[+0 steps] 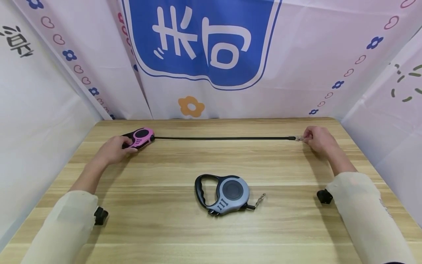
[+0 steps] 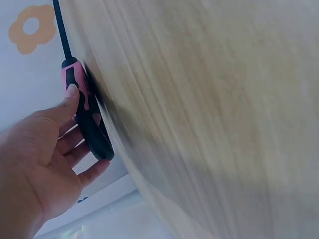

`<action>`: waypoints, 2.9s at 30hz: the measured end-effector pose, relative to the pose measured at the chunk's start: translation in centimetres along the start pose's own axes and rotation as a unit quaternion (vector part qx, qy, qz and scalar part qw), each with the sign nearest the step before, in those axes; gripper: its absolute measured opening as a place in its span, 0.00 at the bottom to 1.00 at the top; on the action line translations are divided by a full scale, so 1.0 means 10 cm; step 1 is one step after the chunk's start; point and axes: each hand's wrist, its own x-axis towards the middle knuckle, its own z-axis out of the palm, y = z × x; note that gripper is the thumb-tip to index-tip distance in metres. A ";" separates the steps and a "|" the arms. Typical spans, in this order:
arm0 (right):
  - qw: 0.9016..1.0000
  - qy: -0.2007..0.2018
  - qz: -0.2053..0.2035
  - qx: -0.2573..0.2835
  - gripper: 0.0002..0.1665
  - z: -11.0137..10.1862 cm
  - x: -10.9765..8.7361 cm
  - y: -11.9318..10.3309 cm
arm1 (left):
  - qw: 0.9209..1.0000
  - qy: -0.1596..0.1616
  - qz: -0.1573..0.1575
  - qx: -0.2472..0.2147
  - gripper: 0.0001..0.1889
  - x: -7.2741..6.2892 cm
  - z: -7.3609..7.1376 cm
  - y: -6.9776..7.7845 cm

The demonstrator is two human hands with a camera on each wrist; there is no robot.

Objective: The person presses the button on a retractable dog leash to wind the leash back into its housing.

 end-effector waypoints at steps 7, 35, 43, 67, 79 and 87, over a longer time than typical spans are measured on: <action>1.000 0.013 -0.009 0.008 0.04 0.00 -0.01 0.01 | 0.999 0.014 0.008 -0.030 0.21 0.01 -0.05 0.06; 0.998 0.039 -0.033 0.022 0.04 -0.03 -0.04 -0.01 | 0.976 0.175 -0.023 -0.125 0.25 -0.07 -0.18 0.26; 0.998 0.046 -0.031 0.029 0.04 -0.02 -0.05 -0.04 | 0.963 0.221 -0.023 -0.151 0.23 -0.08 -0.19 0.28; 0.973 0.109 0.040 0.200 0.13 -0.12 -0.17 0.06 | 0.852 0.192 -0.110 -0.475 0.16 -0.16 -0.31 0.28; 0.967 0.111 0.056 0.222 0.15 -0.15 -0.21 0.02 | 0.811 0.176 -0.123 -0.544 0.13 -0.20 -0.33 0.26; 0.965 0.110 0.058 0.231 0.14 -0.12 -0.21 0.02 | 0.797 0.154 -0.104 -0.574 0.13 -0.23 -0.33 0.22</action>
